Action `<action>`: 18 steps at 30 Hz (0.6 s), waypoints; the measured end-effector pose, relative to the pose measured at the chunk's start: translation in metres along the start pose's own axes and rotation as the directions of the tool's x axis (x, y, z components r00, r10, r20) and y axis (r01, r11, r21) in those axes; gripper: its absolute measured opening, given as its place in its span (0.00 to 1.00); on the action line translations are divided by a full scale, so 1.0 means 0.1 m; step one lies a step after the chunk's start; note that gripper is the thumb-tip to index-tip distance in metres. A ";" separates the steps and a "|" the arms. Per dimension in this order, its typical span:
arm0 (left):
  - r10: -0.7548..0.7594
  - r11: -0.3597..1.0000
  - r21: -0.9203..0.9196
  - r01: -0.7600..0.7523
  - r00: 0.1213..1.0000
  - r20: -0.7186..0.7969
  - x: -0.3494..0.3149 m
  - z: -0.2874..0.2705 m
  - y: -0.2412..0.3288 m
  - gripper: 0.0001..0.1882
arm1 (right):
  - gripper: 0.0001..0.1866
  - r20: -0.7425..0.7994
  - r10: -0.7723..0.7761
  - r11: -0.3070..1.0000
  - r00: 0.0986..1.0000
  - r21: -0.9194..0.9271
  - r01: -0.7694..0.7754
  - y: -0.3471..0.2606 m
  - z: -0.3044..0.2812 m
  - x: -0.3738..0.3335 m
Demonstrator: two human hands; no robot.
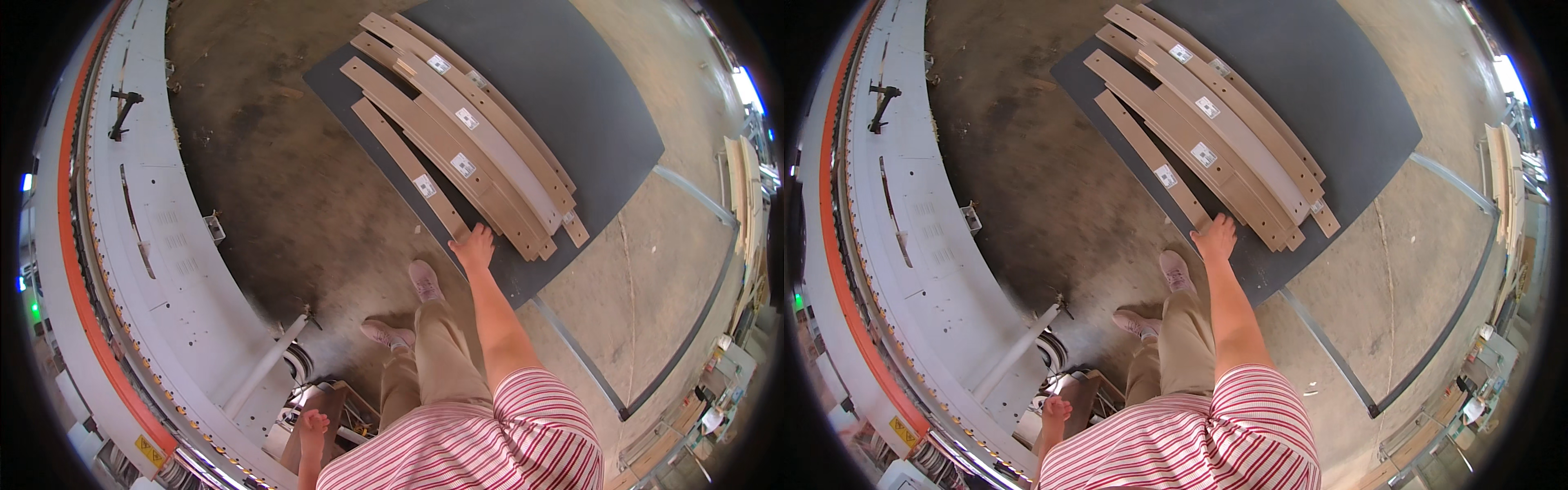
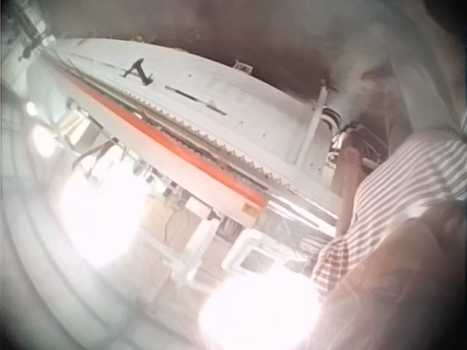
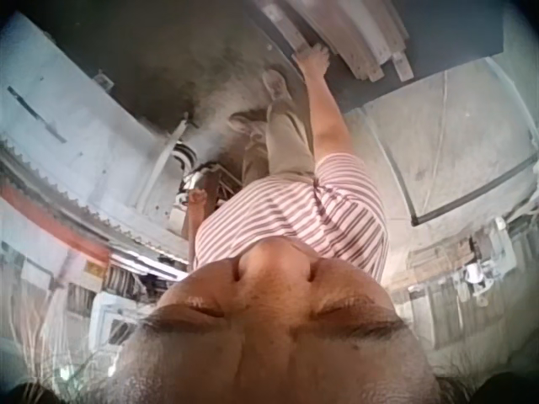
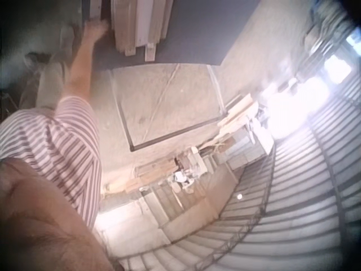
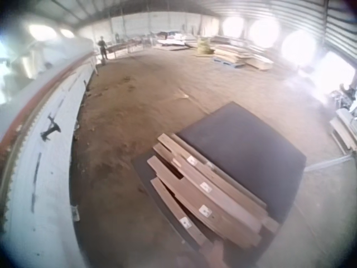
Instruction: The person repeatedly picks up long, flat wooden pieces from a stack on the floor and feeds them into a large industrial machine. They handle the pieces one at a time, inserting them into the machine's intake and then returning to the stack to retrieve the next piece.
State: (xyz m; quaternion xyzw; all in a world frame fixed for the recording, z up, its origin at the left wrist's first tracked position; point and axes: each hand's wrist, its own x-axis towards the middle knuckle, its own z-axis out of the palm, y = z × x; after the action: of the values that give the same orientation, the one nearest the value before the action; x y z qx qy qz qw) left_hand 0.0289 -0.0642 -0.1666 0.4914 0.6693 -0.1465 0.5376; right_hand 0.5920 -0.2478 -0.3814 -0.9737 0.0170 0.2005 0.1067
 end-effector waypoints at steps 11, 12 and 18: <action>0.248 0.967 -0.010 -0.254 0.934 0.256 -0.20 0.73 0.95 0.18 | 0.29 0.436 -0.359 0.838 0.825 0.541 0.079 -0.35 -0.23 -0.14; 0.269 0.962 -0.017 -0.274 0.932 0.243 -0.21 0.77 1.01 0.18 | 0.27 0.543 -0.412 0.714 0.732 0.691 -0.111 -0.40 -0.45 -0.36; 0.502 0.863 -0.204 -0.462 0.832 0.237 -0.19 0.95 1.89 0.18 | 0.29 0.429 -0.903 -0.049 0.018 -0.060 -0.997 -0.25 -1.37 -1.80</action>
State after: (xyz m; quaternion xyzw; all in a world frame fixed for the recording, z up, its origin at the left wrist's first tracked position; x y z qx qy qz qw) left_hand 0.2368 -0.0533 -0.1230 0.5800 0.4484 -0.0280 0.6795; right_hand 0.4809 -0.2549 -0.1828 0.0866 0.2453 0.6929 0.6725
